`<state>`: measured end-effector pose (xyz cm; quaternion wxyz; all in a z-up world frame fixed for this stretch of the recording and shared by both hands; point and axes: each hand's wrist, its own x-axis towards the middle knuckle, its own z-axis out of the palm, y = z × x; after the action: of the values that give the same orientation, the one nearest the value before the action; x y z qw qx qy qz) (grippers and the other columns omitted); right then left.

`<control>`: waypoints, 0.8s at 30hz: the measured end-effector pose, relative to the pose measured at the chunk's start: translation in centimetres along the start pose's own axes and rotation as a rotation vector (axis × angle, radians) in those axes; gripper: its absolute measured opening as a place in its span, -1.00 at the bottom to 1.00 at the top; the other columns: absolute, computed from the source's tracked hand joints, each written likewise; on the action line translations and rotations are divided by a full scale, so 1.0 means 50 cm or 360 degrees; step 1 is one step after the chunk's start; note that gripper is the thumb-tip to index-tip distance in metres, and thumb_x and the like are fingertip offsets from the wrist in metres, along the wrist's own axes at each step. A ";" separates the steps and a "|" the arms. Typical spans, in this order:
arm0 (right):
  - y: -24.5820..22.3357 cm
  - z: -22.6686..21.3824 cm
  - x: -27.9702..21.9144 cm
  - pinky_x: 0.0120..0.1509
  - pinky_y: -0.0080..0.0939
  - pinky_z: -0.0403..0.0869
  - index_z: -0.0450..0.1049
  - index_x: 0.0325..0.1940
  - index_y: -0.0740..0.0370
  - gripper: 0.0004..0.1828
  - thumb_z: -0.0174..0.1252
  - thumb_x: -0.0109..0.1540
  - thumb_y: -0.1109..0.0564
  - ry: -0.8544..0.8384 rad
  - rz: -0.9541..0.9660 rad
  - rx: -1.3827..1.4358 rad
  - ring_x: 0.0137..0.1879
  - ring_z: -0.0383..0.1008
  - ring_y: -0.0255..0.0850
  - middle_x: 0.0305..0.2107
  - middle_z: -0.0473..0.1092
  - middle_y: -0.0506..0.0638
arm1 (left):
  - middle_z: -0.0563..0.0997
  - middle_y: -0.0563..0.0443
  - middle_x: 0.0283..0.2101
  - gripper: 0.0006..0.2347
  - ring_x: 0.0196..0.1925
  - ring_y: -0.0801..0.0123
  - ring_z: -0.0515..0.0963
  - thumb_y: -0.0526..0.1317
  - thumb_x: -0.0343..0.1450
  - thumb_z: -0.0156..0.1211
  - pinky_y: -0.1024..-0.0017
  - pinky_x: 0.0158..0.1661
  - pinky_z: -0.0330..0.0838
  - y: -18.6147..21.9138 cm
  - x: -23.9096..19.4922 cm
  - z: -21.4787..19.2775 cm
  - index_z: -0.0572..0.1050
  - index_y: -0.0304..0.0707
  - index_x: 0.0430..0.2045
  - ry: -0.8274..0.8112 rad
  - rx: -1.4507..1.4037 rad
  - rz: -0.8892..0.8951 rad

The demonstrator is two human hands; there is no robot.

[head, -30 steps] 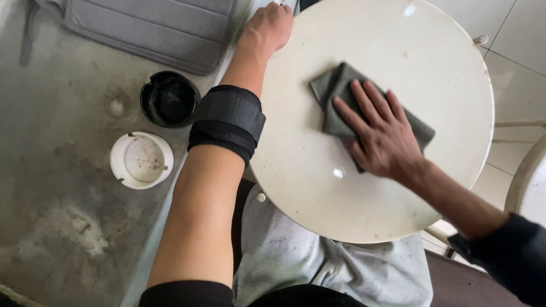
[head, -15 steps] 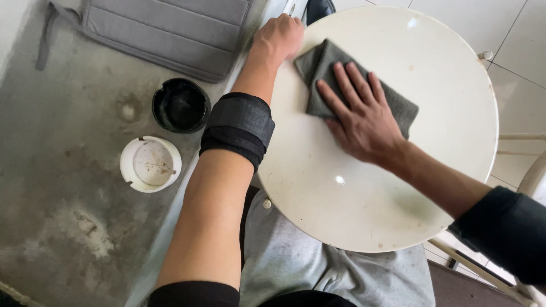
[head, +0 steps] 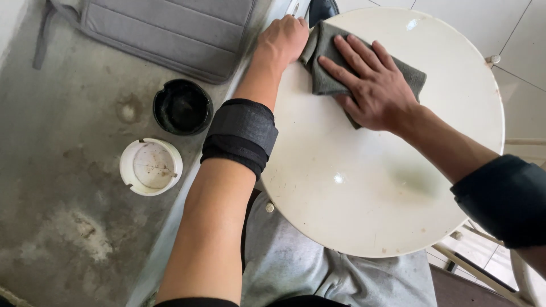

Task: Spraying cleaning solution onto a pair of round white outdoor tables and wiping them clean with a cloth.

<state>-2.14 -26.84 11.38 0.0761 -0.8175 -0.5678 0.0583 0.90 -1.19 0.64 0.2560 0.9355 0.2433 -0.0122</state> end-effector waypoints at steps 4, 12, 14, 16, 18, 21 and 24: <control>0.002 0.014 0.013 0.67 0.25 -0.23 -0.01 0.65 -0.08 -0.26 -0.13 0.37 -0.11 0.0065 0.0071 -0.0018 0.69 -0.26 0.06 0.60 -0.20 0.14 | 0.64 -0.34 -0.04 -0.56 0.02 -0.10 0.66 -0.04 0.55 -0.32 0.08 0.10 0.48 0.010 -0.013 -0.019 0.57 -0.34 -0.14 -0.0165 0.0011 -0.0070; -0.098 0.027 -0.086 0.62 0.31 -0.24 -0.04 0.62 -0.03 -0.23 -0.09 0.34 -0.18 0.0004 0.0117 -0.0036 0.65 -0.27 0.16 0.55 -0.19 0.26 | 0.62 -0.40 -0.04 -0.55 0.02 -0.19 0.61 -0.03 0.52 -0.30 0.04 0.10 0.43 0.004 -0.007 -0.011 0.58 -0.35 -0.16 -0.0067 -0.0021 0.0026; -0.143 0.031 -0.147 0.60 0.32 -0.24 -0.03 0.60 -0.03 -0.21 -0.06 0.30 -0.19 -0.0054 0.0100 -0.0025 0.63 -0.27 0.16 0.53 -0.18 0.24 | 0.62 -0.40 -0.05 -0.55 0.02 -0.19 0.62 -0.04 0.53 -0.32 0.04 0.11 0.44 0.015 -0.014 -0.023 0.58 -0.36 -0.16 -0.0106 -0.0048 0.0011; -0.189 0.040 -0.214 0.58 0.33 -0.24 -0.03 0.57 -0.03 -0.18 -0.03 0.26 -0.19 -0.0124 0.0081 0.0016 0.62 -0.26 0.15 0.51 -0.17 0.23 | 0.63 -0.41 -0.05 -0.55 0.02 -0.19 0.63 -0.06 0.54 -0.34 0.04 0.11 0.45 0.021 -0.032 -0.030 0.59 -0.37 -0.16 -0.0167 -0.0061 -0.0023; -0.229 0.048 -0.276 0.57 0.32 -0.23 -0.01 0.56 -0.05 -0.22 -0.04 0.28 -0.19 -0.0117 0.0066 0.0048 0.60 -0.25 0.15 0.49 -0.15 0.23 | 0.67 -0.37 -0.11 -0.53 -0.05 -0.05 0.73 -0.07 0.56 -0.42 0.11 0.05 0.55 0.025 -0.048 -0.046 0.54 -0.41 -0.15 -0.0319 -0.0126 -0.0122; -0.283 0.056 -0.359 0.57 0.31 -0.22 0.00 0.55 -0.04 -0.22 -0.05 0.26 -0.20 -0.0091 0.0094 0.0137 0.60 -0.22 0.11 0.49 -0.14 0.20 | 0.65 -0.38 -0.11 -0.54 -0.04 -0.11 0.68 -0.04 0.55 -0.39 0.10 0.04 0.53 0.003 -0.023 -0.016 0.53 -0.41 -0.16 -0.0186 -0.0061 -0.0072; -0.295 0.066 -0.392 0.59 0.26 -0.22 0.01 0.54 -0.12 -0.21 -0.04 0.23 -0.22 -0.0134 0.0117 0.0098 0.61 -0.21 0.05 0.50 -0.13 0.13 | 0.64 -0.39 -0.10 -0.56 -0.04 -0.15 0.65 -0.04 0.53 -0.30 0.07 0.04 0.50 -0.018 -0.004 0.027 0.58 -0.36 -0.21 0.0024 -0.0046 0.0034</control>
<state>-23.14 -39.95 11.15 0.0749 -0.8320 -0.5380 0.1128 0.43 -1.26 -0.94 0.2676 0.9343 0.2354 0.0011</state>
